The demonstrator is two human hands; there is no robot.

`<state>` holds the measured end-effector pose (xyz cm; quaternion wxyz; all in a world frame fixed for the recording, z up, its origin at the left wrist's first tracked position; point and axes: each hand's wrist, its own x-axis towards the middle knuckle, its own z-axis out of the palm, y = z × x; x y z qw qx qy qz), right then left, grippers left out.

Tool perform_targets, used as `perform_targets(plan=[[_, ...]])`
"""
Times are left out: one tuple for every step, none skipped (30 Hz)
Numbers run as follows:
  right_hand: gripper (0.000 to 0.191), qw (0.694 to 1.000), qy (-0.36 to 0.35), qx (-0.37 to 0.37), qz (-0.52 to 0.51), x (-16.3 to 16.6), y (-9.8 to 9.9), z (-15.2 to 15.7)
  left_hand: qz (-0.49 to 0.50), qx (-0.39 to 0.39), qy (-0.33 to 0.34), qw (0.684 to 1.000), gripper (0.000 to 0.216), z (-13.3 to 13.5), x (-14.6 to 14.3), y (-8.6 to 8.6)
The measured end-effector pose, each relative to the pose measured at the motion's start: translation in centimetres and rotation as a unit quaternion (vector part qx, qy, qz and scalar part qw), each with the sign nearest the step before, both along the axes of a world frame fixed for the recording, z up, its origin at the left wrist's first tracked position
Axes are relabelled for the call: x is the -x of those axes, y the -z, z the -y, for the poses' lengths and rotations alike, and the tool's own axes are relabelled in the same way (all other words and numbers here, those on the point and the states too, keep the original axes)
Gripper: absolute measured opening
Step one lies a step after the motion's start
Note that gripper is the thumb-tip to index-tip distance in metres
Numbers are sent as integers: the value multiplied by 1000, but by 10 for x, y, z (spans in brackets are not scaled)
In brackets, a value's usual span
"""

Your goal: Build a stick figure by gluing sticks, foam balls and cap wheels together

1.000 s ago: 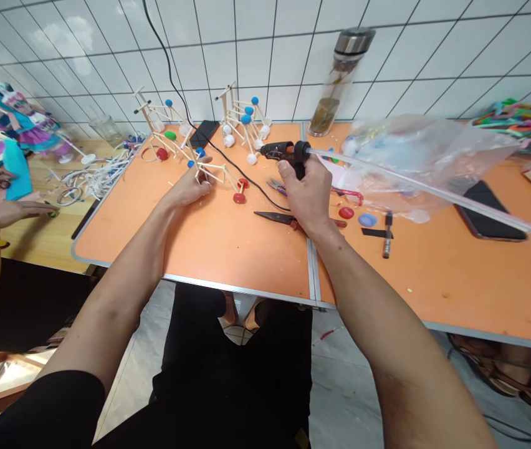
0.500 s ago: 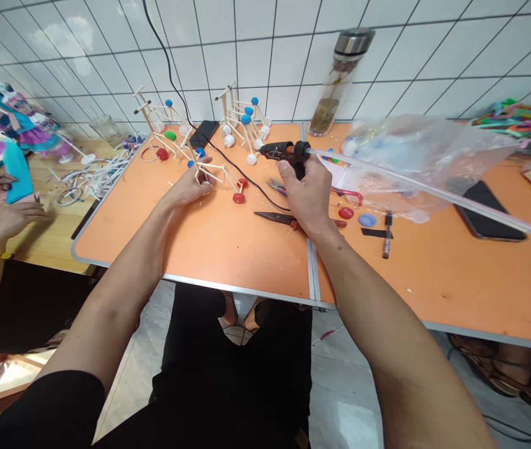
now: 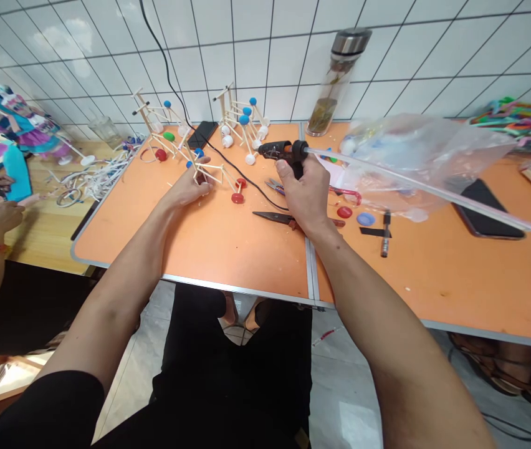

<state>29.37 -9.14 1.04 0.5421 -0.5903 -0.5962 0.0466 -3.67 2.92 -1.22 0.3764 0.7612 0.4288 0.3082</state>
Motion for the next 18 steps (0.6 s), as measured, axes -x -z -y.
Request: perform_targets(plan=[[54,1000,0,0,-2,0,0,0,-2,-4,0,1000,110,-1,0,0],[54,1000,-1,1,-2,0,0,0,-3,-8,-1,1000,110,-1,0,1],[53,1000,0,0,-3,1,-1,0,-3,-13,-2,1000,109,-1,0,1],[53,1000,1,-2,-3,1,-1,0,-3,-17,-3,1000,109,-2,1,1],[52,1000,2,-4,-2,1,-1,0,-3,-20,-3,1000,109,-2,1,1],[51,1000,4,-7,-1,2,-2,1,-2,-21,-3,1000,109,-2,0,2],[50,1000,5,-8,0,2,-2,1,-1,-22,-4,1000,108,-2,0,2],[49,1000,6,-8,1,2,-2,1,1,-22,-7,1000,107,-3,0,3],[49,1000,6,-6,1,3,-3,1,3,-22,-10,1000,106,-3,-1,3],[48,1000,6,-4,1,3,-3,2,4,-22,-13,1000,105,-3,-1,4],[47,1000,5,-1,0,3,-3,2,5,-22,-15,1000,104,-3,-1,4],[45,1000,5,1,0,3,-3,2,6,-23,-16,1000,104,-3,-1,4],[44,1000,5,3,-1,3,-3,2,6,-24,-15,1000,105,-3,-2,4],[42,1000,6,3,-1,2,-3,2,6,-25,-13,1000,105,-3,-2,4],[41,1000,7,4,-1,2,-3,2,8,-27,-12,1000,106,-3,-2,4],[40,1000,8,4,0,2,-4,2,10,-27,-10,1000,106,-3,-2,3],[39,1000,10,5,0,3,-4,2,12,-27,-9,1000,106,-3,-2,3],[39,1000,10,4,1,3,-4,2,14,-26,-9,1000,105,-3,-2,4]])
